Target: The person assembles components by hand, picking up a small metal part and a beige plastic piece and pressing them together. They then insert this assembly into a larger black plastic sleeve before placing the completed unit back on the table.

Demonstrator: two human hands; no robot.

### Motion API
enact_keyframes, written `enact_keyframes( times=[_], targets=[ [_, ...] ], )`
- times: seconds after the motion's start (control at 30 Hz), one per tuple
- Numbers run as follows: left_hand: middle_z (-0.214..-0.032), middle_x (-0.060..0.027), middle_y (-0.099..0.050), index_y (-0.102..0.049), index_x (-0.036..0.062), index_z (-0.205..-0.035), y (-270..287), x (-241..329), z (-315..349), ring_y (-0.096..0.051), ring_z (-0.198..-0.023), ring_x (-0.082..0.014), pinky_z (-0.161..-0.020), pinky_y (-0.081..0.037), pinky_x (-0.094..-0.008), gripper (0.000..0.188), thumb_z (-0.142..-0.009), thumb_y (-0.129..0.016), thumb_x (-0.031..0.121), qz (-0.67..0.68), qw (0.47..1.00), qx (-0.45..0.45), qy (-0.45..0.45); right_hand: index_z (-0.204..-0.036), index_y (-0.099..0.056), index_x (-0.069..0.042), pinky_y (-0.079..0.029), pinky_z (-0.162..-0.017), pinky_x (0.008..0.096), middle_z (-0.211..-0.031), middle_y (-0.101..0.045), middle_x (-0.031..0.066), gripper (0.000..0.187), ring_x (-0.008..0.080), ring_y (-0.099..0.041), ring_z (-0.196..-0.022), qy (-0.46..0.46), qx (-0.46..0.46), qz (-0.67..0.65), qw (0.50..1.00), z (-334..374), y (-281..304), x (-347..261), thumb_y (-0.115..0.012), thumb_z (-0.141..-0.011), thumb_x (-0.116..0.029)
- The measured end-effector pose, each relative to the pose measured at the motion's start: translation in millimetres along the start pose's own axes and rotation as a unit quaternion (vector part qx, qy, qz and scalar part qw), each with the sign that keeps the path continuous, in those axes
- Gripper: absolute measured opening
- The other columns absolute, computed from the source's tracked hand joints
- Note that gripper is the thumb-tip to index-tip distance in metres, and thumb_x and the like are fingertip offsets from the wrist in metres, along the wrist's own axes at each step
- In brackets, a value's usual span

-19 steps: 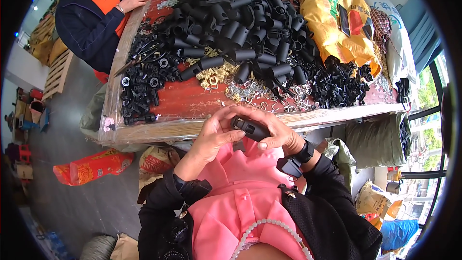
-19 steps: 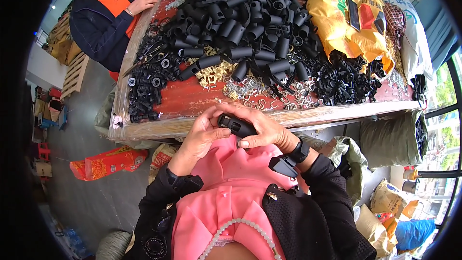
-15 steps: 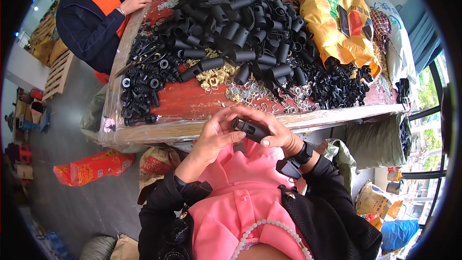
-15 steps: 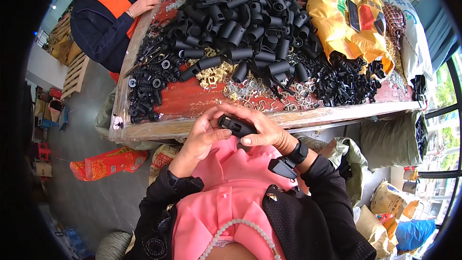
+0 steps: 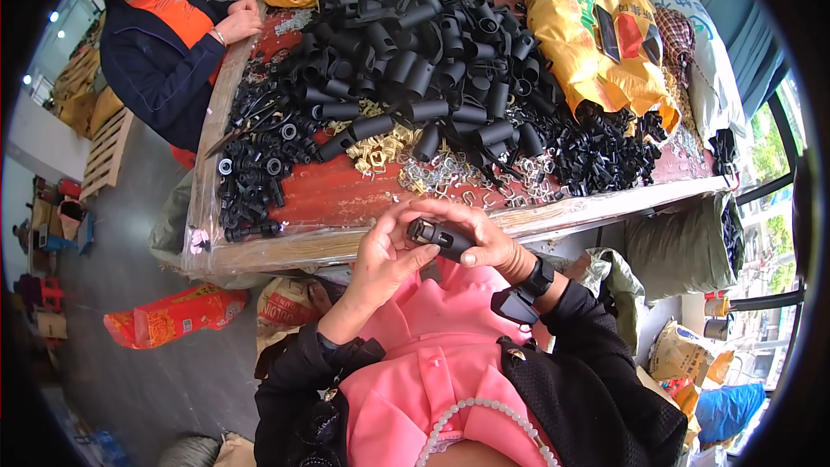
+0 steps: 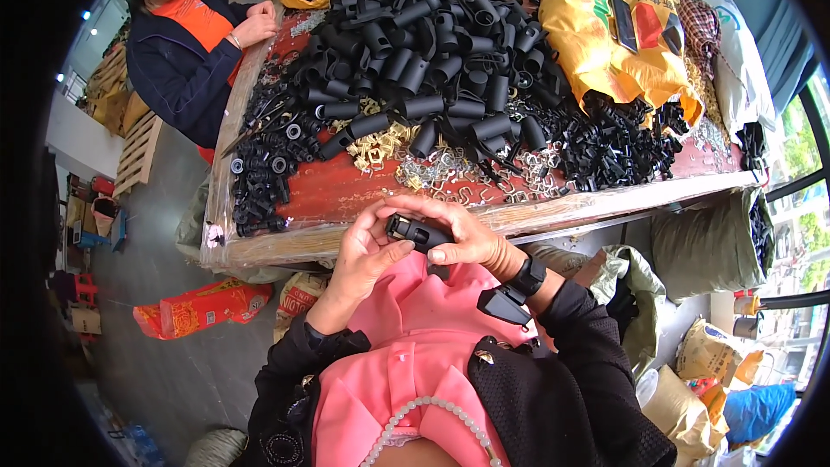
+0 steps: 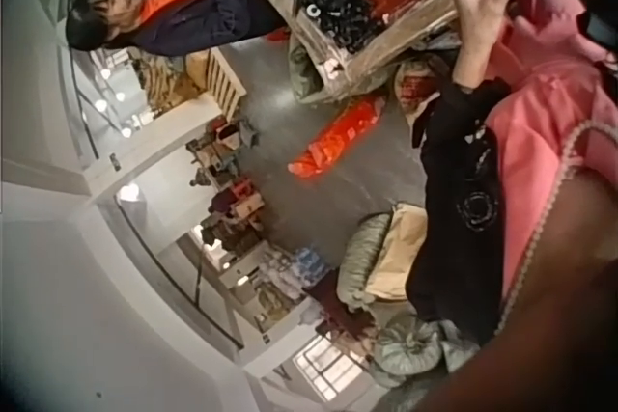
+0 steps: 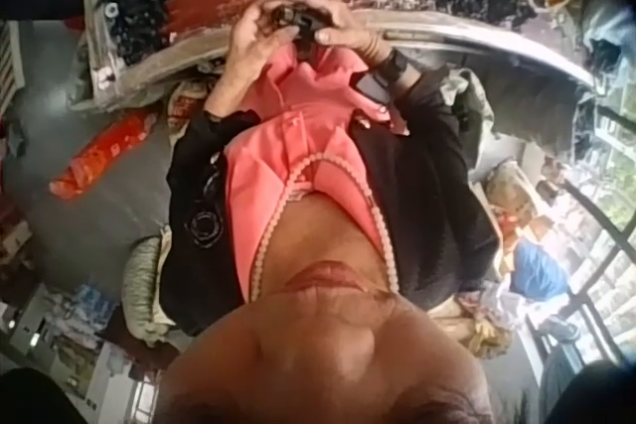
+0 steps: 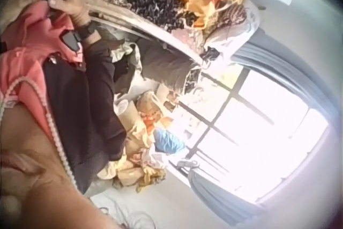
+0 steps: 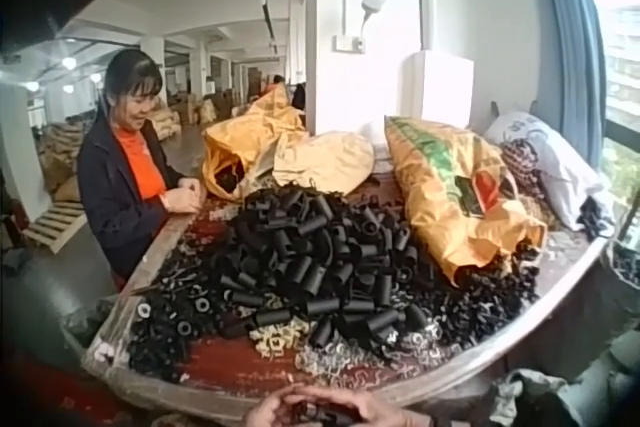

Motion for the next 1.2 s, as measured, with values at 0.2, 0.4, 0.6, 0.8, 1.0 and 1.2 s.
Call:
enact_keyframes(
  times=[0.2,0.4,0.6,0.8,1.0,1.2],
  targets=[
    [-0.105,-0.0087,-0.048,-0.029,0.0000,-0.121,-5,3,-1,-0.050,-0.094,-0.0130,-0.079,-0.044,-0.0245,0.057,-0.072,-0.058,-0.005,-0.019,1.000,-0.008,-0.021,-0.125,-0.026,0.003,-0.027,-0.095,0.0321,-0.122,-0.038,0.0172,0.087,0.0215,-0.040,-0.111,0.017,-0.012,0.007,1.000,1,1,0,-0.069,-0.059,-0.036],
    [-0.105,-0.0084,-0.047,-0.031,0.0005,-0.119,-1,2,-4,-0.050,-0.094,-0.0132,-0.078,-0.045,-0.0254,0.056,-0.071,-0.059,-0.006,-0.010,1.000,-0.006,-0.029,-0.126,-0.026,0.002,-0.029,-0.094,0.0310,-0.123,-0.038,0.0157,0.089,0.0201,-0.039,-0.111,0.006,-0.003,-0.006,1.000,1,-3,-6,-0.068,-0.059,-0.041],
    [-0.106,-0.0078,-0.047,-0.037,0.0010,-0.115,8,-13,-5,-0.051,-0.091,-0.0129,-0.075,-0.046,-0.0250,0.052,-0.069,-0.061,-0.005,0.076,0.997,0.010,0.027,-0.124,-0.029,0.001,-0.025,-0.096,0.0310,-0.120,-0.041,0.0121,0.082,0.0199,-0.038,-0.112,0.033,0.003,0.013,0.999,0,-2,-8,-0.061,-0.066,-0.046],
    [-0.103,-0.0066,-0.049,-0.039,0.0014,-0.112,13,-23,-5,-0.052,-0.087,-0.0116,-0.069,-0.047,-0.0229,0.049,-0.069,-0.062,-0.003,0.086,0.994,0.037,0.048,-0.124,-0.030,0.002,-0.027,-0.095,0.0308,-0.118,-0.042,0.0118,0.082,0.0196,-0.040,-0.110,0.031,0.015,-0.035,0.999,0,-2,-8,-0.059,-0.067,-0.049],
    [-0.098,-0.0051,-0.051,-0.037,0.0014,-0.114,14,-34,-1,-0.053,-0.082,-0.0106,-0.065,-0.048,-0.0215,0.051,-0.070,-0.063,0.003,0.041,0.992,0.043,0.110,-0.122,-0.031,0.003,-0.034,-0.088,0.0292,-0.112,-0.045,0.0111,0.085,0.0182,-0.044,-0.103,0.014,0.023,-0.091,0.995,3,4,2,-0.058,-0.065,-0.053],
    [-0.101,-0.0060,-0.051,-0.035,0.0025,-0.117,14,-37,-1,-0.053,-0.086,-0.0113,-0.068,-0.047,-0.0223,0.055,-0.070,-0.065,0.005,0.009,0.991,0.047,0.127,-0.119,-0.034,0.004,-0.036,-0.086,0.0294,-0.109,-0.047,0.0110,0.080,0.0175,-0.046,-0.100,0.029,0.020,-0.090,0.995,4,4,-3,-0.057,-0.068,-0.052]
  ],
)
Point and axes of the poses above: each hand's wrist, its own z-axis away from the middle knuckle, its own y-axis out of the back of the hand, x = y × z, the point moved 9 cm from there along -z, towards the middle knuckle
